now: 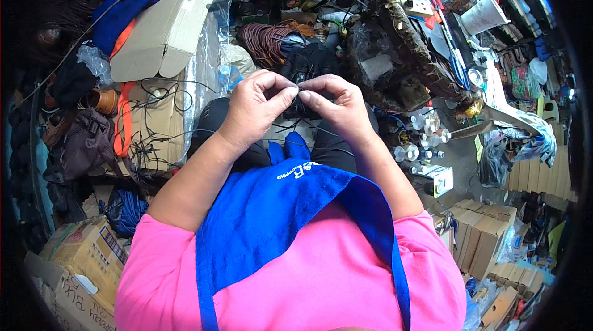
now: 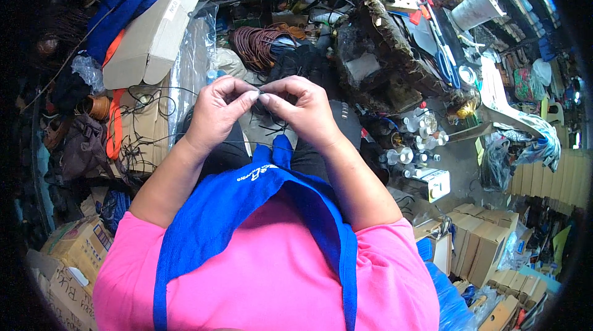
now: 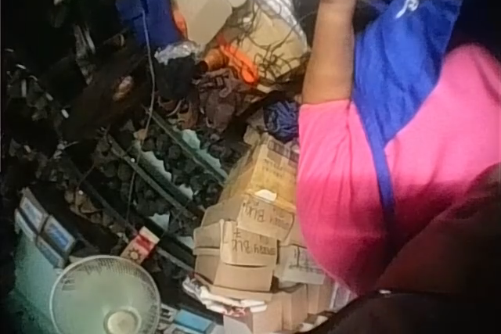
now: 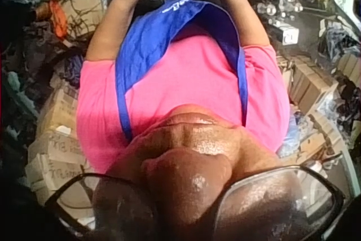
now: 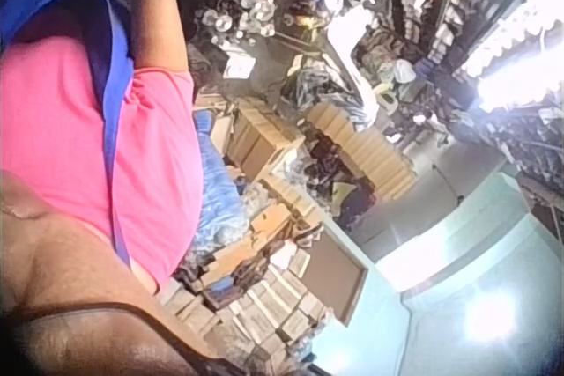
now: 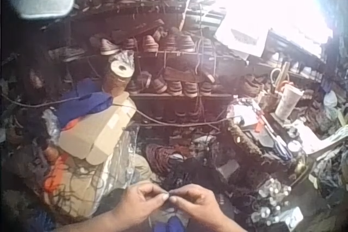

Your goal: Manually stitching or repairing a shoe component using a needle and thread.

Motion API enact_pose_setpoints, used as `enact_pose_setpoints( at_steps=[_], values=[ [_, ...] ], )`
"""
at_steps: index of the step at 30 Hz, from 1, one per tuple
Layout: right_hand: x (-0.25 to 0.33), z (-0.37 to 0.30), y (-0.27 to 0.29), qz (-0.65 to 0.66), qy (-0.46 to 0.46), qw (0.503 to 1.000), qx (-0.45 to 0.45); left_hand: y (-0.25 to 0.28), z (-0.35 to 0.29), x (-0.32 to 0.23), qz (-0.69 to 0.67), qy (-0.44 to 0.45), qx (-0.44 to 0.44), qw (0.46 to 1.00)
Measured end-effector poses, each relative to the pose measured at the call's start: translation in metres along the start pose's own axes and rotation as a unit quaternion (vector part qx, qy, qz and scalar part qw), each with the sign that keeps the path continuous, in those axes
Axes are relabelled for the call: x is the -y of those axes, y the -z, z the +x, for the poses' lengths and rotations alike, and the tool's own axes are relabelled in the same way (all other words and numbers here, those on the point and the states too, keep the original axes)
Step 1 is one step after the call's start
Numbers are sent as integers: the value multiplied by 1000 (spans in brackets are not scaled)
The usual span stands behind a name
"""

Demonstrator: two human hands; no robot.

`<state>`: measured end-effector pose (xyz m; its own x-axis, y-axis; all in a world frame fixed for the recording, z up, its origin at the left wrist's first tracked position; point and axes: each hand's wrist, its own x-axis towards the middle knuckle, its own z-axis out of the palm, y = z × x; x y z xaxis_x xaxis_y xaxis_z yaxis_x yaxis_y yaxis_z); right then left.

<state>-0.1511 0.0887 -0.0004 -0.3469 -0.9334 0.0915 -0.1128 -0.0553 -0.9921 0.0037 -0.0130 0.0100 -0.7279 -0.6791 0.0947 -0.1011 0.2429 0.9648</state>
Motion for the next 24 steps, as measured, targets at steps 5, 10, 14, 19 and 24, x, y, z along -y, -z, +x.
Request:
enact_pose_setpoints(
  at_steps=[5,10,14,19,24],
  values=[
    [3,0,-4,-121,57,990,-39,0,0,-6,63,-30,-9,998],
    [0,2,-8,-182,120,974,-65,-1,1,-6,105,-51,-7,993],
    [1,-2,-8,74,-81,994,-25,0,2,2,82,-35,7,996],
    [-2,-1,-3,134,-131,982,4,-1,2,11,1,16,30,999],
    [-18,-4,9,97,-82,991,-42,1,5,8,-131,92,10,987]
  ],
)
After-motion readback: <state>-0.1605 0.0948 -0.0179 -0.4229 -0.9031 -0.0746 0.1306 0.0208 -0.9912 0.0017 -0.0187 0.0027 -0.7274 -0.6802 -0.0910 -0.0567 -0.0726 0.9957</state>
